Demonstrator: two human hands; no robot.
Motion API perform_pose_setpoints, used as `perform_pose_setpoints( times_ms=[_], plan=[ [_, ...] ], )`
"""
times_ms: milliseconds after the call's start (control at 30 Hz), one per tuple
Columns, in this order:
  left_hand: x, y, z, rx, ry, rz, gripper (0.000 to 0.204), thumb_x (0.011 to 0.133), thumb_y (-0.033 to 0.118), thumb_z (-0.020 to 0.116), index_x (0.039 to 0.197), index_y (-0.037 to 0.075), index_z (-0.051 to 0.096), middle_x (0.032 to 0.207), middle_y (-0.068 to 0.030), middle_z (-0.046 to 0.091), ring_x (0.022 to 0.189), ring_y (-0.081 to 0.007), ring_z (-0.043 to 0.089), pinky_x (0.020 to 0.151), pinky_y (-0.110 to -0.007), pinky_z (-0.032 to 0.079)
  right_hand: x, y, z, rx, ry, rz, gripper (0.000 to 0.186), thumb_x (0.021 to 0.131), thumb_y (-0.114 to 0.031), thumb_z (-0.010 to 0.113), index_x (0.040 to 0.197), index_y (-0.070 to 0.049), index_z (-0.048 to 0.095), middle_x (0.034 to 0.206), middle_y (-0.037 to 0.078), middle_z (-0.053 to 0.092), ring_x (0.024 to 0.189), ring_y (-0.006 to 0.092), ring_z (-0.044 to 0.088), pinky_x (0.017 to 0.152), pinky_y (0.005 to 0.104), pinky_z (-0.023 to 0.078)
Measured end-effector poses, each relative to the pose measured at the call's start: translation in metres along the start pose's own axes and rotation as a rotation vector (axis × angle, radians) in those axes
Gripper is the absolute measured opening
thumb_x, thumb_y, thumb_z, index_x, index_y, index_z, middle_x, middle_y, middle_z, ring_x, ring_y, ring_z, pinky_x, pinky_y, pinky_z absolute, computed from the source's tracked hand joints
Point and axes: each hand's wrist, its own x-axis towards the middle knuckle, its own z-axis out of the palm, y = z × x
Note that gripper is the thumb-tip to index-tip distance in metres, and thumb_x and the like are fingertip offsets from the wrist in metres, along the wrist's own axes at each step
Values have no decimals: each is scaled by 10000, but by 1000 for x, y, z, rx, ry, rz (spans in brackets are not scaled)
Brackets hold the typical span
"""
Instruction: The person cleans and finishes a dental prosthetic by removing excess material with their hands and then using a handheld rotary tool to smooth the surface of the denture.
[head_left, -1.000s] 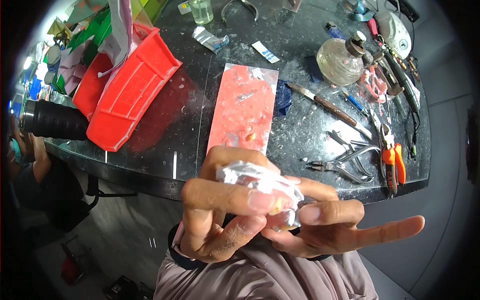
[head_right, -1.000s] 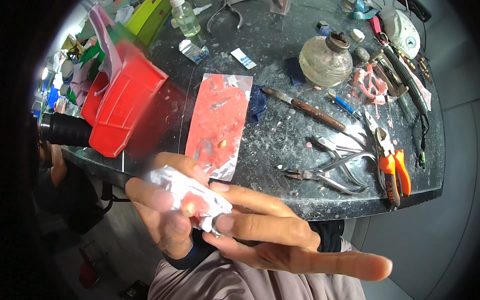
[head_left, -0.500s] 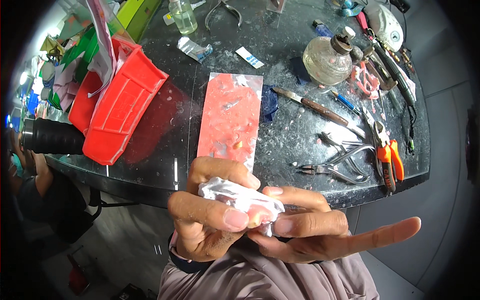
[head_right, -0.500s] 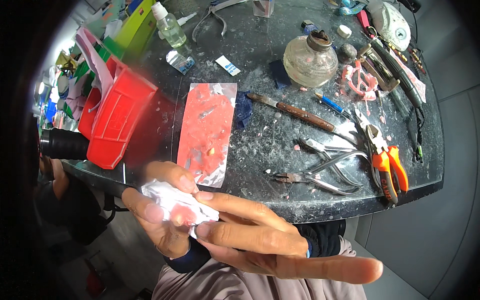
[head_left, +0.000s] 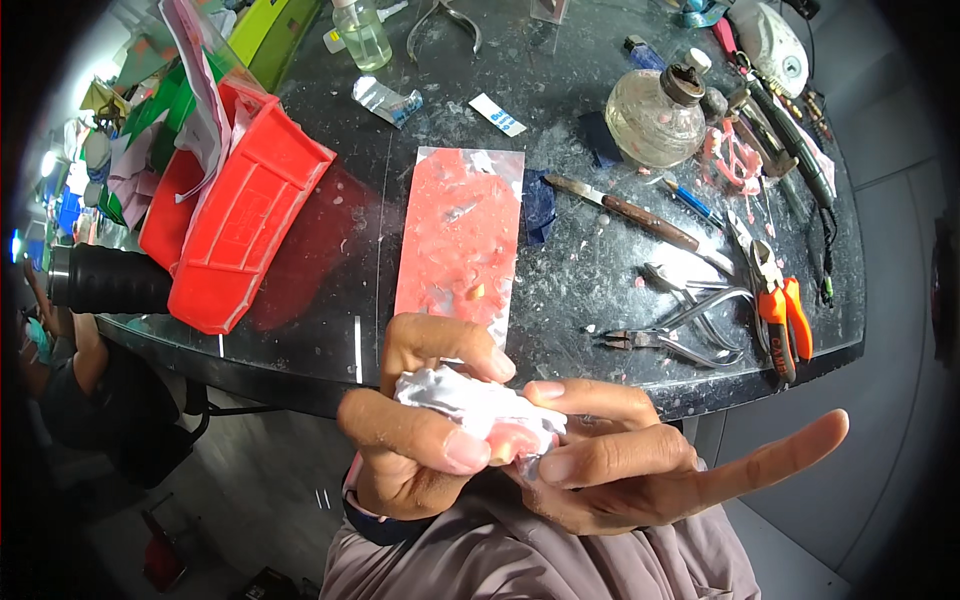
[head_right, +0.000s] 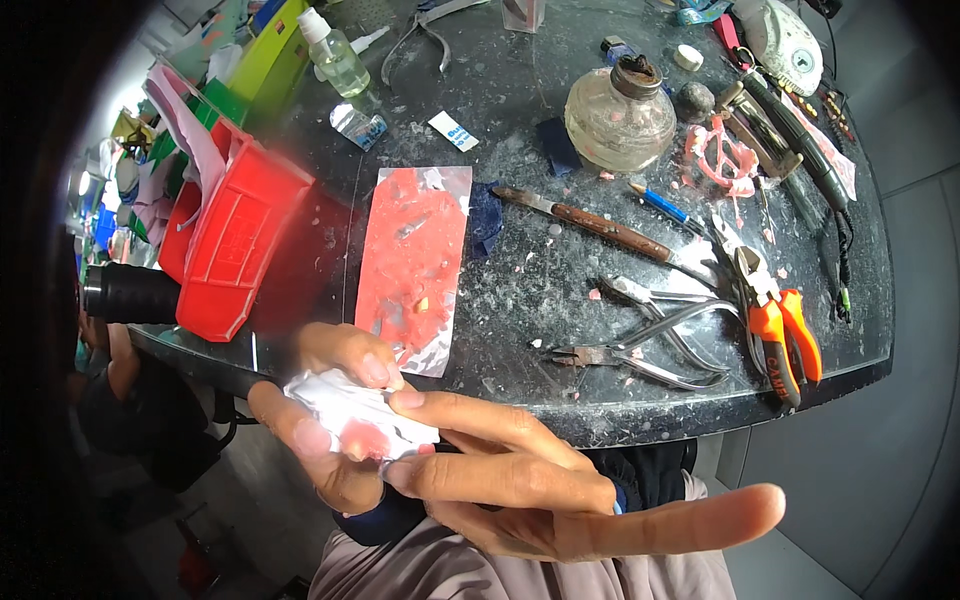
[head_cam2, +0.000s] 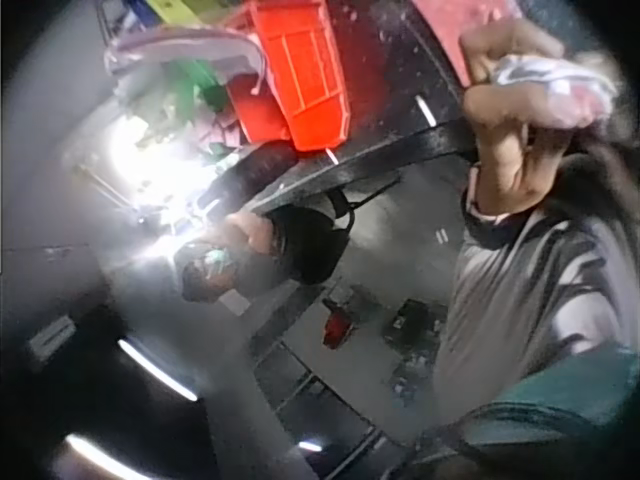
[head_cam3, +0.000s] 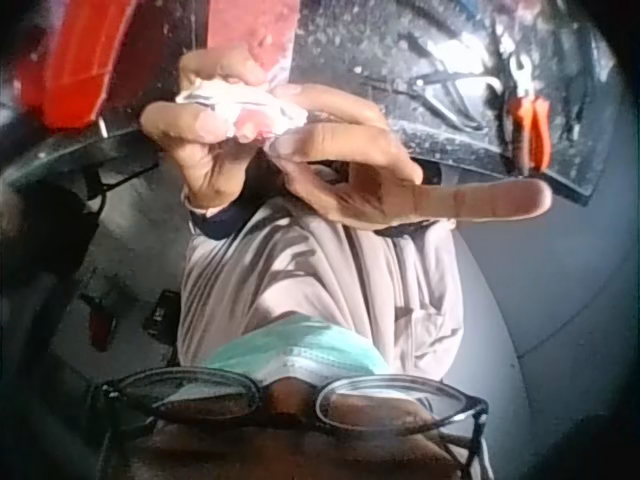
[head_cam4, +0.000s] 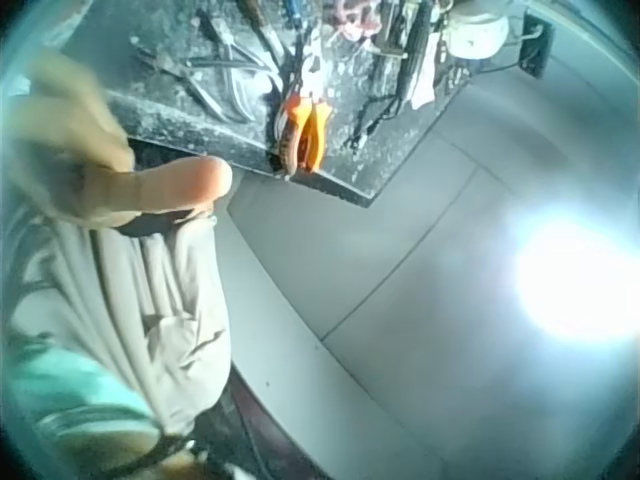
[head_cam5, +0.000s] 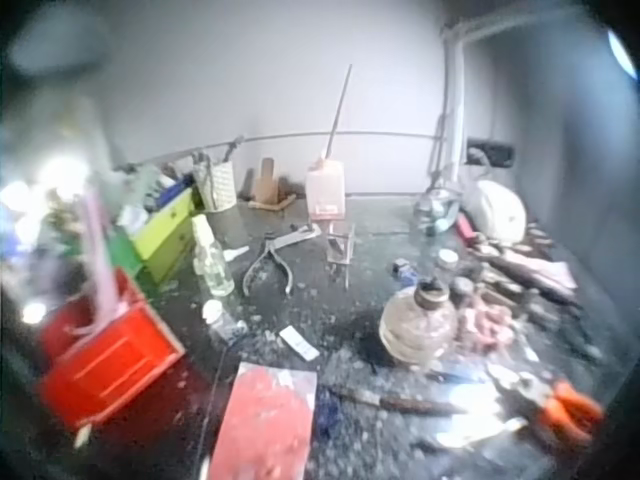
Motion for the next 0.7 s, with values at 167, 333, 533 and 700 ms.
perform_pose_setpoints(
  times_ms=[167,333,533,700],
  plan=[
    [-3,-6,-6,-47,-29,38,403,749,106,659,1031,205,388,970,-220,460,805,-236,500,654,-303,483,1,-1,-8,10,-105,5,380,645,166,679,961,135,470,848,266,607,905,372,618,757,378,552],
    [-1,3,-1,98,1,28,360,773,153,657,1003,180,381,963,-215,468,738,-259,558,582,-299,515,6,-7,-10,135,5,72,285,697,148,651,927,118,485,896,274,601,921,363,615,760,380,550],
    [1,10,-3,129,-64,52,283,809,131,633,973,83,407,981,-250,529,764,-279,605,614,-314,532,14,-12,-20,162,-60,236,272,719,120,651,947,96,505,961,286,588,883,308,639,753,350,551],
    [-4,25,3,211,45,32,300,712,44,720,943,59,529,982,-245,591,790,-286,615,606,-303,537,14,-12,-24,138,-150,269,283,723,109,652,973,86,523,972,268,594,888,298,639,763,348,542]
  ],
)
